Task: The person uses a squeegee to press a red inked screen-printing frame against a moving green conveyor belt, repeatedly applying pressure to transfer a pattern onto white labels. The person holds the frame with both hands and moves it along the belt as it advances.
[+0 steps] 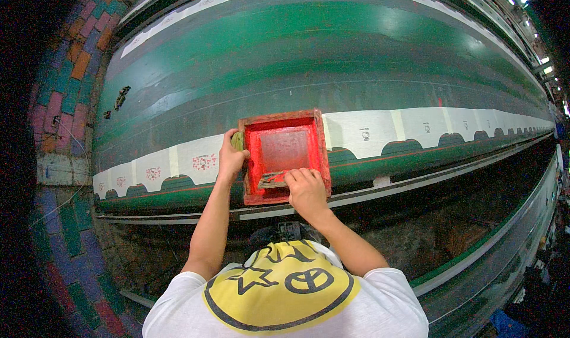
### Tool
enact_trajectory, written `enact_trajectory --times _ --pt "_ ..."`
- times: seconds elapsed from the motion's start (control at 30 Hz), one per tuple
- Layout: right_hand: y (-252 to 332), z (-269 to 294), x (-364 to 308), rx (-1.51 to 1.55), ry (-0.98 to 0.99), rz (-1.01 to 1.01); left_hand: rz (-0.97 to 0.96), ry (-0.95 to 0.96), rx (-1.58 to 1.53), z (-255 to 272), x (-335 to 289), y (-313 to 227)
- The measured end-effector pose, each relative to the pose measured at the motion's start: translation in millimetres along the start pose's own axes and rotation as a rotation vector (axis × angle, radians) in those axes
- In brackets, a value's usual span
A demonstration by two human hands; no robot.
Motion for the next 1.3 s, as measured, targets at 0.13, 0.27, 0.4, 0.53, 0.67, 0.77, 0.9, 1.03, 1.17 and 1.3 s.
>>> enact_trajectory --times 0.13,0.27,0.4,0.53,0.67,0.77,0.9,1.03,1.17,1.3 --pt "1 4 2 0.017 0.007 0.015 -0.010 0.027 -0.030 0 2 4" --pt "15 21 -11 0.030 0.038 0.030 -0.047 0.012 0.008 0 4 9" --pt "14 3 -18 0.010 0.044 0.049 -0.050 0.002 0.042 1 0 1" --pt "7 -14 -6 -0.057 -0.009 0.058 0.001 0.029 -0.030 -1 -1 0" --pt "-18 -23 36 -0.131 -0.166 0.101 -0.044 0.019 -0.030 -4 3 5" --pt "-35 -19 68 -0.122 -0.170 0.123 -0.045 0.018 -0.028 -3 3 4" --pt "-45 -7 93 -0.078 -0.115 0.122 -0.029 0.001 0.019 -3 2 4" --pt "-46 2 115 -0.062 -0.105 0.101 -0.025 0.018 0.007 -3 2 2" --pt "-58 -14 119 -0.085 -0.042 0.059 -0.052 0.013 0.018 -6 3 0" --pt "-36 -17 67 -0.077 -0.038 0.073 -0.069 -0.005 0.018 -4 2 5"
Point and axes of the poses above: each hand's wrist, its own x-axis towards the middle knuckle, its own z-axis out of the back of the hand, y = z × x, the point moved 3 cm from there along x, towards the middle knuckle, and after that the axes turned 8 degrees about y, right-handed, at the moved point
